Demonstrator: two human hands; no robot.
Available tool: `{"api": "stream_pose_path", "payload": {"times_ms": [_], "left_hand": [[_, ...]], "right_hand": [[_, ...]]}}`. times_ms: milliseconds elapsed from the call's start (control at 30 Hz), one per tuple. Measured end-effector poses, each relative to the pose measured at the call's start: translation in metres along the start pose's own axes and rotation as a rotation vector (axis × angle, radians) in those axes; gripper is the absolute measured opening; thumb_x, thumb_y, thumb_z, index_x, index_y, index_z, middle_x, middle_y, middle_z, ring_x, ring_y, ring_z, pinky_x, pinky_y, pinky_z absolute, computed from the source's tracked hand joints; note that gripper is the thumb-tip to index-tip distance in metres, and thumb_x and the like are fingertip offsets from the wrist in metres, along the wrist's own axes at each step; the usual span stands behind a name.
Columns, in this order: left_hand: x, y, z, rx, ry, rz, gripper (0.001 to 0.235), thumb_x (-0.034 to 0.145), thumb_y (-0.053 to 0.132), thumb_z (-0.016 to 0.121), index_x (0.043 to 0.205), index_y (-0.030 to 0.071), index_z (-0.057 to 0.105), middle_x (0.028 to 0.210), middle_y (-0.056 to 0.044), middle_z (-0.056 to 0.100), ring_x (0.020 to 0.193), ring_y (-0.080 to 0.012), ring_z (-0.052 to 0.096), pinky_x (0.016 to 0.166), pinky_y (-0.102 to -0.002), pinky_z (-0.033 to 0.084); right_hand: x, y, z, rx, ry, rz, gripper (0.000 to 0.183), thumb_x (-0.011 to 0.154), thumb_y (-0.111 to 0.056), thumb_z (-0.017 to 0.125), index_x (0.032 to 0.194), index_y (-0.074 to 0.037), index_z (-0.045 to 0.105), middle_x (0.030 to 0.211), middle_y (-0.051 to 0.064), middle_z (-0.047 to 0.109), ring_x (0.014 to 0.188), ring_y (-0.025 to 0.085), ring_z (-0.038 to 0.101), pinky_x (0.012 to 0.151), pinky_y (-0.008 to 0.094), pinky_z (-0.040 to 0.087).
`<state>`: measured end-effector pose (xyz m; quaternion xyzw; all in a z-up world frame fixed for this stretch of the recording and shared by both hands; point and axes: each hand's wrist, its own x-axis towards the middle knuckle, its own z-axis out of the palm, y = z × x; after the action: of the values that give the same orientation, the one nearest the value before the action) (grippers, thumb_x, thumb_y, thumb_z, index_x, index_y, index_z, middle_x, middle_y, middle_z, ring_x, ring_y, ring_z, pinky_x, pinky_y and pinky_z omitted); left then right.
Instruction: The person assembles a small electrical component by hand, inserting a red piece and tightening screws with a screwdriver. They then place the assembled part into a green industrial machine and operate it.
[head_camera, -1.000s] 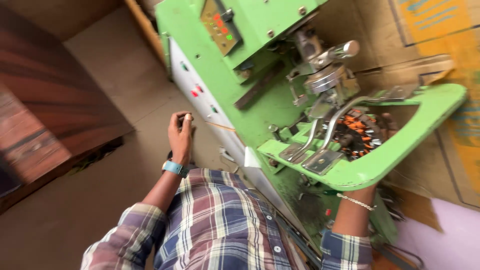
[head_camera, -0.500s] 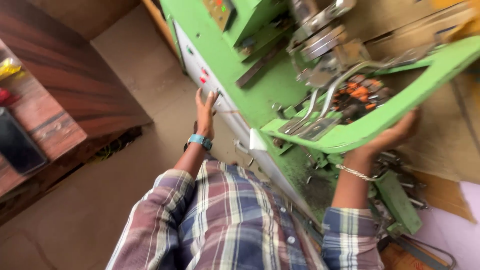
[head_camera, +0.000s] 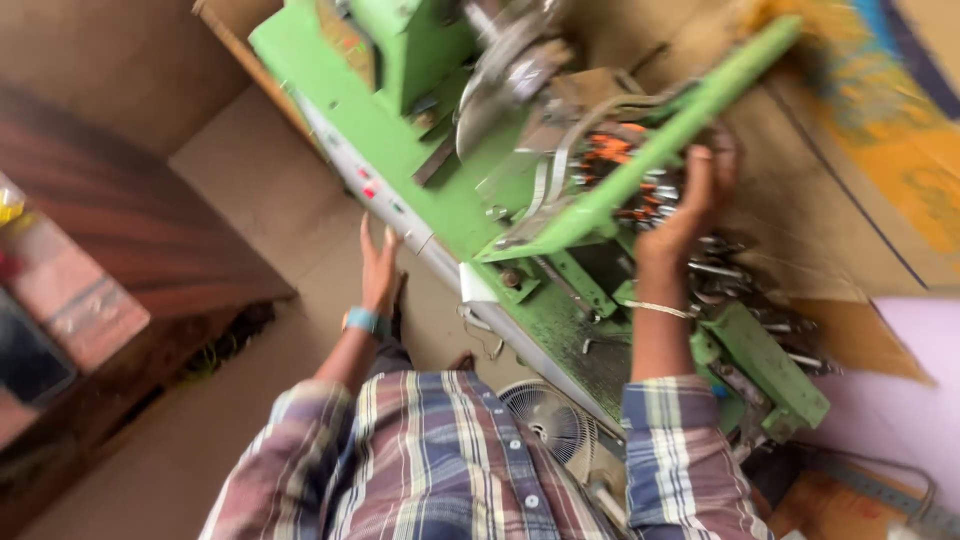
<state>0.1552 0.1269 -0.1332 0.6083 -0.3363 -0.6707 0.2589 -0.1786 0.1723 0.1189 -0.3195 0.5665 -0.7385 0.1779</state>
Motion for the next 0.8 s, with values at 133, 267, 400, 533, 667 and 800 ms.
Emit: {"api": "stream_pose_path", "payload": {"times_ms": [133, 267, 400, 533, 667, 800], "left_hand": [[-0.047, -0.033, 0.024, -0.146, -0.205, -0.042, 0.091, 0.094, 0.036, 0.057, 0.165, 0.019, 0.003, 0.159, -0.016, 0.055, 0.13, -0.0532, 0.019, 0.099, -0.043, 0.034], [-0.075, -0.045, 0.042, -0.192, -0.38, -0.023, 0.082, 0.097, 0.046, 0.047, 0.163, 0.005, 0.02, 0.17, -0.008, 0.032, 0.155, -0.0306, 0.023, 0.121, -0.05, 0.024], [-0.082, -0.031, 0.055, -0.274, -0.441, -0.054, 0.084, 0.101, 0.064, 0.031, 0.162, 0.009, 0.02, 0.172, -0.004, 0.023, 0.159, -0.0282, 0.014, 0.124, -0.05, 0.017], [-0.083, -0.033, 0.044, -0.354, -0.429, -0.092, 0.083, 0.097, 0.069, 0.023, 0.156, 0.013, 0.035, 0.163, -0.001, 0.039, 0.142, -0.0277, 0.039, 0.113, -0.046, 0.03], [-0.076, -0.046, 0.037, -0.325, -0.319, 0.032, 0.076, 0.107, 0.064, 0.027, 0.144, 0.005, 0.058, 0.132, -0.013, 0.069, 0.107, -0.0232, 0.058, 0.091, -0.035, 0.045], [-0.082, -0.062, 0.002, -0.099, -0.296, 0.086, 0.071, 0.11, 0.06, 0.029, 0.131, 0.004, 0.069, 0.106, -0.014, 0.078, 0.087, -0.0203, 0.056, 0.072, -0.03, 0.043]], "right_hand": [[0.002, -0.001, -0.009, -0.031, 0.07, -0.02, 0.027, 0.102, -0.013, 0.052, 0.124, -0.002, 0.062, 0.115, 0.005, 0.064, 0.107, 0.018, 0.065, 0.1, 0.035, 0.054], [0.0, 0.006, -0.017, 0.051, 0.037, 0.001, 0.021, 0.103, -0.008, 0.049, 0.116, -0.001, 0.064, 0.106, 0.008, 0.069, 0.1, 0.019, 0.066, 0.097, 0.034, 0.053], [0.001, 0.002, -0.021, 0.052, 0.015, -0.02, 0.023, 0.103, -0.01, 0.045, 0.108, -0.001, 0.066, 0.098, 0.01, 0.072, 0.095, 0.018, 0.067, 0.096, 0.032, 0.052], [-0.003, 0.001, -0.018, 0.073, 0.045, -0.046, 0.023, 0.104, -0.011, 0.047, 0.098, -0.001, 0.068, 0.097, 0.01, 0.072, 0.094, 0.019, 0.067, 0.094, 0.032, 0.053], [-0.009, -0.005, -0.021, 0.054, 0.022, -0.013, 0.024, 0.103, -0.013, 0.048, 0.095, -0.003, 0.069, 0.098, 0.008, 0.072, 0.092, 0.016, 0.065, 0.089, 0.03, 0.053], [-0.01, -0.01, -0.026, 0.049, -0.048, 0.124, 0.025, 0.102, -0.015, 0.047, 0.097, -0.006, 0.07, 0.094, 0.004, 0.068, 0.084, 0.014, 0.061, 0.078, 0.028, 0.052]]}}
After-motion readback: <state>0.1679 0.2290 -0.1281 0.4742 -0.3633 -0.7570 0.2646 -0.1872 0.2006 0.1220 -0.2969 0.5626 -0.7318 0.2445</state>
